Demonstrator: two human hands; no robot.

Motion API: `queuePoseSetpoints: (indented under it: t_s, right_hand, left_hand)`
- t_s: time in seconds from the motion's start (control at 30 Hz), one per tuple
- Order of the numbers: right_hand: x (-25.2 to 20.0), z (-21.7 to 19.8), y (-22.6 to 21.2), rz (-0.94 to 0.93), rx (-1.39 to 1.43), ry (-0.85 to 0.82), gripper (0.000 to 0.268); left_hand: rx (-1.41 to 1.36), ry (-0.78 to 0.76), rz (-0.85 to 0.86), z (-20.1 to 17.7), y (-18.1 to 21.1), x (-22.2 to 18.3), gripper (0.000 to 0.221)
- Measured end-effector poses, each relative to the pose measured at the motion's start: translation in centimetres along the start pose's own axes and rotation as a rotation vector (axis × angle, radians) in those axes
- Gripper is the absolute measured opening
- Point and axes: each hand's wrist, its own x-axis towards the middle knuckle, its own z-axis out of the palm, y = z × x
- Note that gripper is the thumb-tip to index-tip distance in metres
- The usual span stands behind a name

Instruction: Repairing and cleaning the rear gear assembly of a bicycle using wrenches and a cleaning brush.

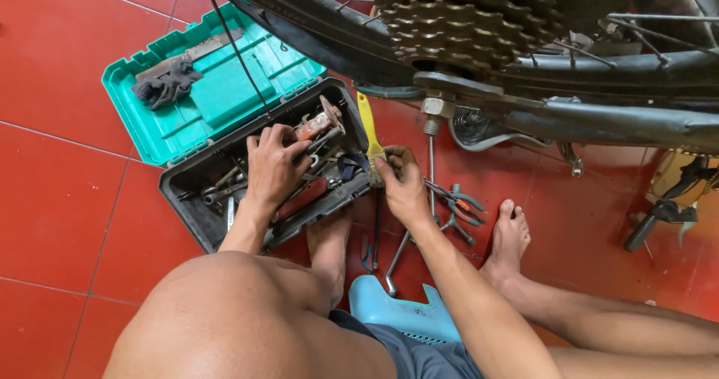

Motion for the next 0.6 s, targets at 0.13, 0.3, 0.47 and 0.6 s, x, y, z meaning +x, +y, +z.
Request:
queuePoseSetpoints:
  t_s: [0.13, 0.3, 0.47, 0.6]
  right_hand:
    - [-0.1, -0.1, -0.6, 0.017, 0.011, -0.008, 0.033]
    - [0.1, -0.2, -0.1, 0.003, 0.014, -0.009, 0.032]
    - [0.0, -0.1, -0.6, 0.003, 0.001, -0.016, 0.034]
    - [0.0, -0.1, -0.2, 0.007, 0.014, -0.012, 0.032]
  left_hand:
    - [-0.005, -0.017, -0.018, 0.2, 0.0, -0.3, 0.017]
    - [0.003, -0.064, -0.022, -0.6, 0.9, 0.0, 0.018]
    - [-0.039, -0.070, -0.019, -1.3, 2.0, -0.8, 0.033]
    - [-0.090, 0.021, 0.116, -0.1, 2.6, -2.7, 0.033]
